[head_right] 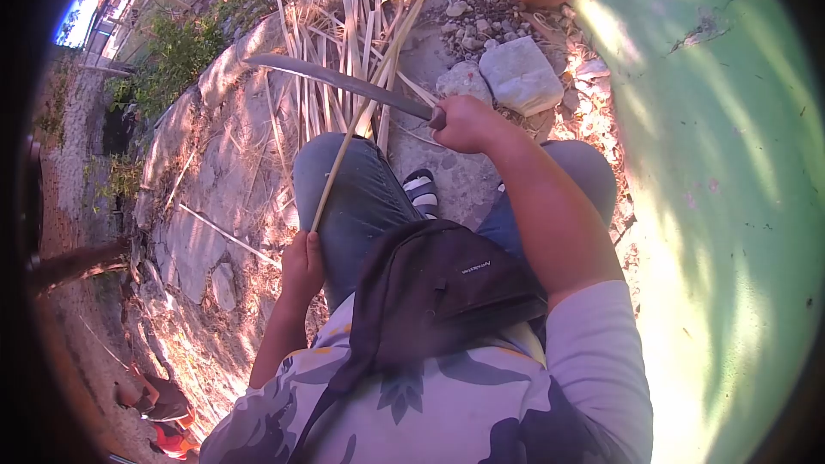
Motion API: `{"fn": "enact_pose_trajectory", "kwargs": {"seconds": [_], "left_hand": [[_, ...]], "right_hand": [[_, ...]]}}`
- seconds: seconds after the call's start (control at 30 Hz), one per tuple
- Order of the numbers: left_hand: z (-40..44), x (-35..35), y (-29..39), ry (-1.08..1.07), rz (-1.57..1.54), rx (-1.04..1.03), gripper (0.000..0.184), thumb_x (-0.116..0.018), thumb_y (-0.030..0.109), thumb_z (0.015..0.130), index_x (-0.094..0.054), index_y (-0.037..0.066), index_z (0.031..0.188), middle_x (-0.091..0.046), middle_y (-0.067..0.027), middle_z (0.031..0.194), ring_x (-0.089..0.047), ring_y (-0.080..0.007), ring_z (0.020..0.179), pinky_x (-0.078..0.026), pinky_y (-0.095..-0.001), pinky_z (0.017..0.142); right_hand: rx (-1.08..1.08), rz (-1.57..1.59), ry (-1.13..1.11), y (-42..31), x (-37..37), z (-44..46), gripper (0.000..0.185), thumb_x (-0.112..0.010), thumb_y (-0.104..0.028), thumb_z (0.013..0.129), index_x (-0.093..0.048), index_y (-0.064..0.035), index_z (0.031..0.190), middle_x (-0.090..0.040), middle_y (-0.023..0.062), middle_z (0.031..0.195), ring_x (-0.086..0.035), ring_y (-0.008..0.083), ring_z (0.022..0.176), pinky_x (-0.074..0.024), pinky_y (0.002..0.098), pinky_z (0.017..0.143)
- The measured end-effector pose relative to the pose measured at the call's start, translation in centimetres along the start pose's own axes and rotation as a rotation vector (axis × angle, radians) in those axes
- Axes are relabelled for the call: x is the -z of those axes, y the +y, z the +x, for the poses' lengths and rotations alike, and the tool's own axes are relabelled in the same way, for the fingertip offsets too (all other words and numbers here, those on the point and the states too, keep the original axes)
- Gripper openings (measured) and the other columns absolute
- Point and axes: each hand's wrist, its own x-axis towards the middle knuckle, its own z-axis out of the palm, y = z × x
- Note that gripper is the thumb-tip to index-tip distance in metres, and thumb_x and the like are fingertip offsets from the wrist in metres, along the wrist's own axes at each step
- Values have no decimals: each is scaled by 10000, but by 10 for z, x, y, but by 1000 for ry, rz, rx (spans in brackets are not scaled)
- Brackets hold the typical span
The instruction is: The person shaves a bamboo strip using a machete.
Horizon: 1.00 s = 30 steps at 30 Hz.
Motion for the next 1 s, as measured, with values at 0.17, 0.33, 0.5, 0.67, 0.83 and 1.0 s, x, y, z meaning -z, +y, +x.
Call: {"fn": "enact_pose_trajectory", "kwargs": {"seconds": [0.17,0.33,0.5,0.67,0.83,1.0], "left_hand": [[1,-1,-4,-12,-18,0,450,-418,374,1089,-493,16,826,-529,-224,617,-566,-474,597,-397,-521,537],[0,-3,-8,1,-18,-6,453,-413,383,1089,-498,19,833,-531,-222,617,-567,-469,592,-401,-516,537],[1,-2,-6,-17,-4,21,450,-416,390,1088,-520,18,856,-547,-222,629,-579,-466,601,-418,-511,545],[1,-1,-4,-9,-14,15,455,-418,396,1087,-527,16,861,-548,-224,634,-582,-462,601,-420,-505,547],[0,0,-4,-32,-2,31,468,-419,401,1087,-513,13,843,-546,-225,636,-580,-462,600,-415,-503,547],[1,1,-1,-28,-15,27,483,-415,406,1088,-495,11,822,-534,-225,626,-571,-466,602,-411,-502,545]], "right_hand": [[110,-7,-53,3,-17,2,229,-731,-244,793,-683,-53,910,-710,181,881,-687,386,869,-532,465,776],[126,-187,-169,-18,-15,-3,215,-700,-186,770,-728,-128,975,-733,147,934,-702,356,917,-549,458,823],[110,-219,-184,-14,-13,-1,238,-705,-193,766,-747,-161,998,-744,127,956,-708,343,944,-559,450,836],[139,-215,-172,-10,-15,1,224,-737,-249,778,-746,-160,984,-745,120,945,-710,334,941,-558,452,830],[127,-207,-172,-11,-17,-1,220,-755,-275,794,-745,-148,973,-745,117,941,-709,331,947,-554,448,845],[110,-193,-193,-13,-17,-2,213,-759,-271,806,-747,-148,980,-747,115,959,-711,325,958,-552,437,865]]}}
